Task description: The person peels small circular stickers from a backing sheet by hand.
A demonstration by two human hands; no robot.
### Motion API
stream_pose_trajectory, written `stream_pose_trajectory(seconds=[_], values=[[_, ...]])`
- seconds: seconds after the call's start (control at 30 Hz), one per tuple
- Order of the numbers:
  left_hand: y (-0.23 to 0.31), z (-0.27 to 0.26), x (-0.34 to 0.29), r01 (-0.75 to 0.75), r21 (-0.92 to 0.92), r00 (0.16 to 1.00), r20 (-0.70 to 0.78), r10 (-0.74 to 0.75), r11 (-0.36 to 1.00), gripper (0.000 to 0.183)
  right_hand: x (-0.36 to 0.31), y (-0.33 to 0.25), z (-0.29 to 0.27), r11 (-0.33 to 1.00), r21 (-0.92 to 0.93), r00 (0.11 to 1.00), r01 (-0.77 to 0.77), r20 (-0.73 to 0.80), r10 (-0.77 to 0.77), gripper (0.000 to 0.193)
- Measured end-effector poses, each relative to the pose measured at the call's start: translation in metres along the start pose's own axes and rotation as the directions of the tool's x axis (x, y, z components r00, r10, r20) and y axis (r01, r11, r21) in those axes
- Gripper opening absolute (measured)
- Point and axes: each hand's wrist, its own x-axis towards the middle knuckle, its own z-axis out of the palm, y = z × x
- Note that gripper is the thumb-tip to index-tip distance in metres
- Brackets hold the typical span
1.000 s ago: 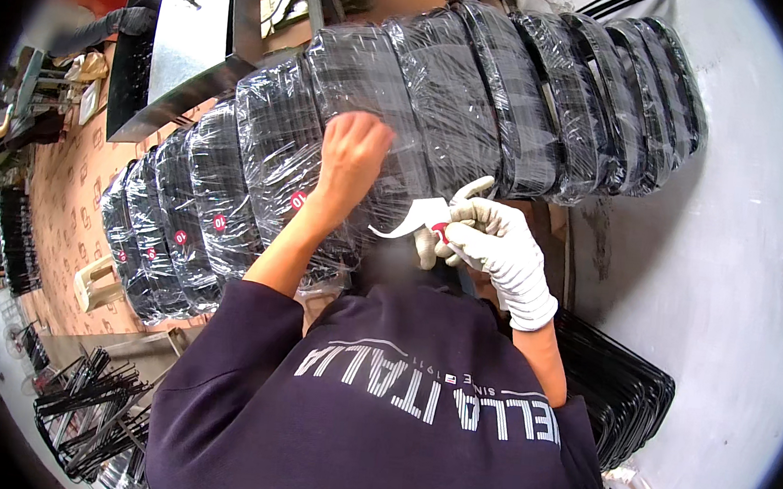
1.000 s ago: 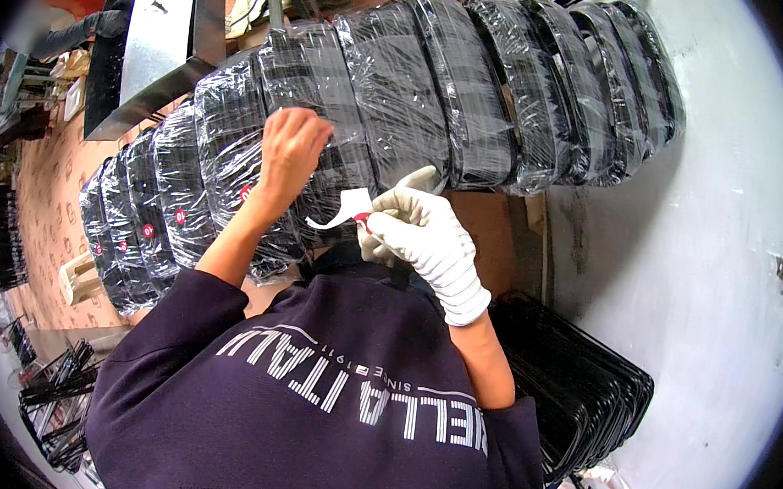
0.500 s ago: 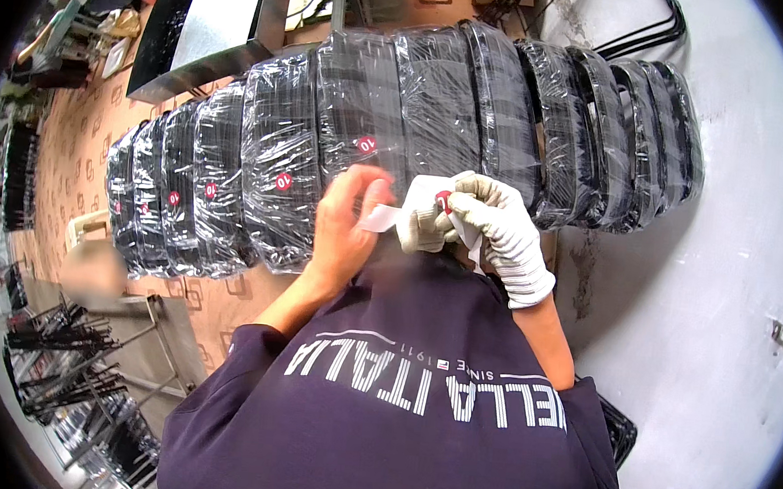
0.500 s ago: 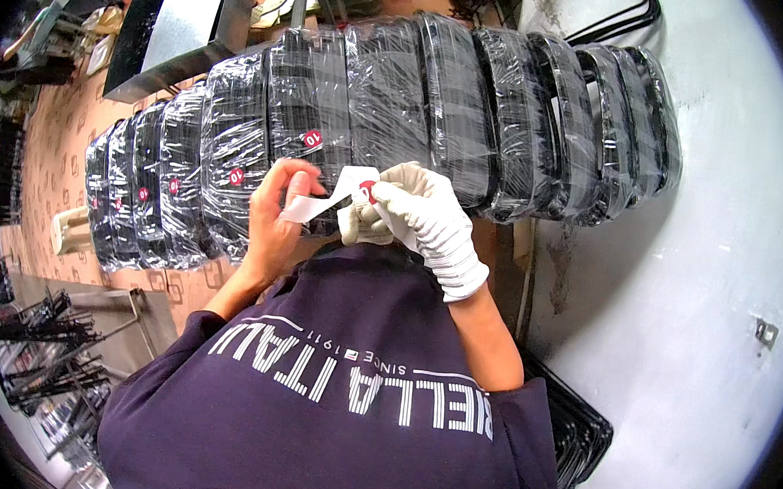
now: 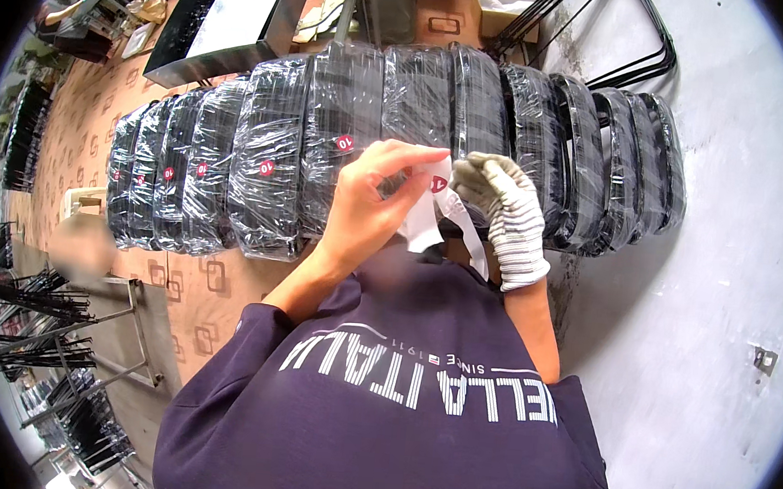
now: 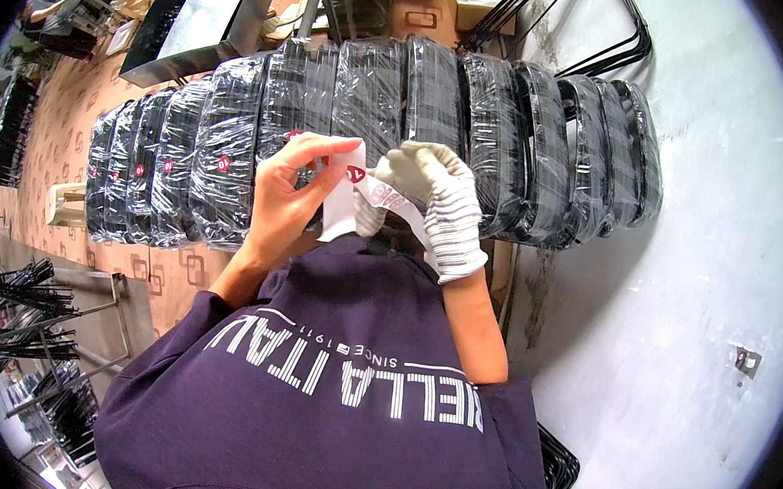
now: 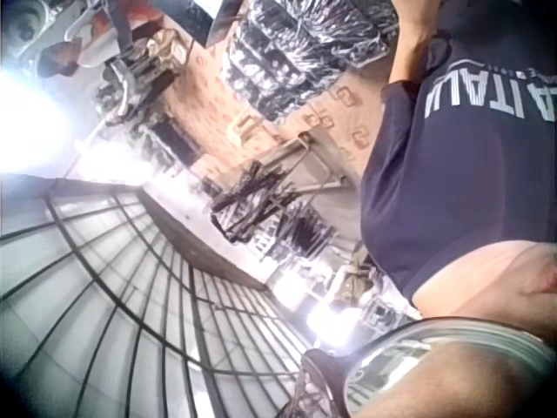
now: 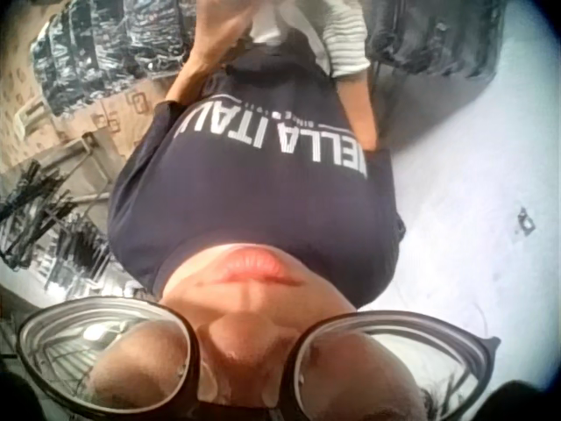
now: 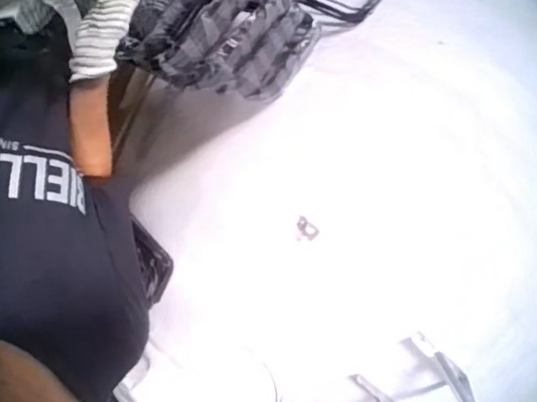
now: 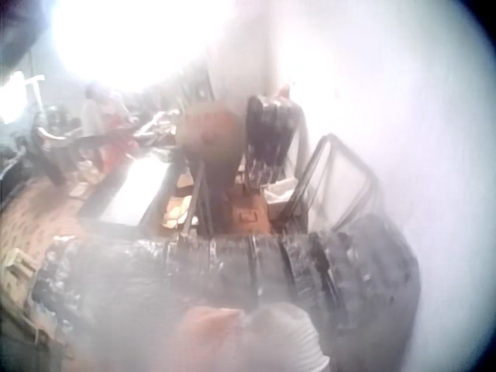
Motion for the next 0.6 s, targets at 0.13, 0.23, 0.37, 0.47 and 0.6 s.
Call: stream_pose_trajectory(seconds=[0.13, 0.23, 0.37, 0.47, 0.6], values=[[0.005, 0.002, 0.003, 0.12, -0.081, 0.993, -0.013, -0.121, 0.99, 0.032, 0.003, -0.009, -0.007, 0.958, -0.067, 0.961, 0.278, 0.031, -0.276, 0.016], [-0.001, 0.007, 0.004, 0.171, -0.189, 0.984, -0.011, -0.177, 0.967, 0.033, -0.012, -0.019, 0.026, 0.949, -0.141, 0.947, 0.284, 0.194, -0.255, 0.017], [0.003, 0.008, 0.008, 0.213, -0.309, 0.973, -0.015, -0.228, 0.927, 0.036, -0.017, -0.011, 0.035, 0.981, -0.164, 0.961, 0.106, 0.271, -0.059, 0.029], [0.004, 0.004, 0.015, 0.182, -0.234, 0.982, -0.007, -0.189, 0.955, 0.04, -0.016, -0.007, 0.037, 0.982, -0.137, 0.971, 0.127, 0.219, -0.095, 0.024], [0.0, -0.002, 0.024, 0.074, -0.017, 0.997, -0.026, -0.074, 0.997, 0.044, -0.013, -0.01, 0.028, 0.987, -0.145, 0.983, 0.066, 0.177, -0.04, 0.017]])
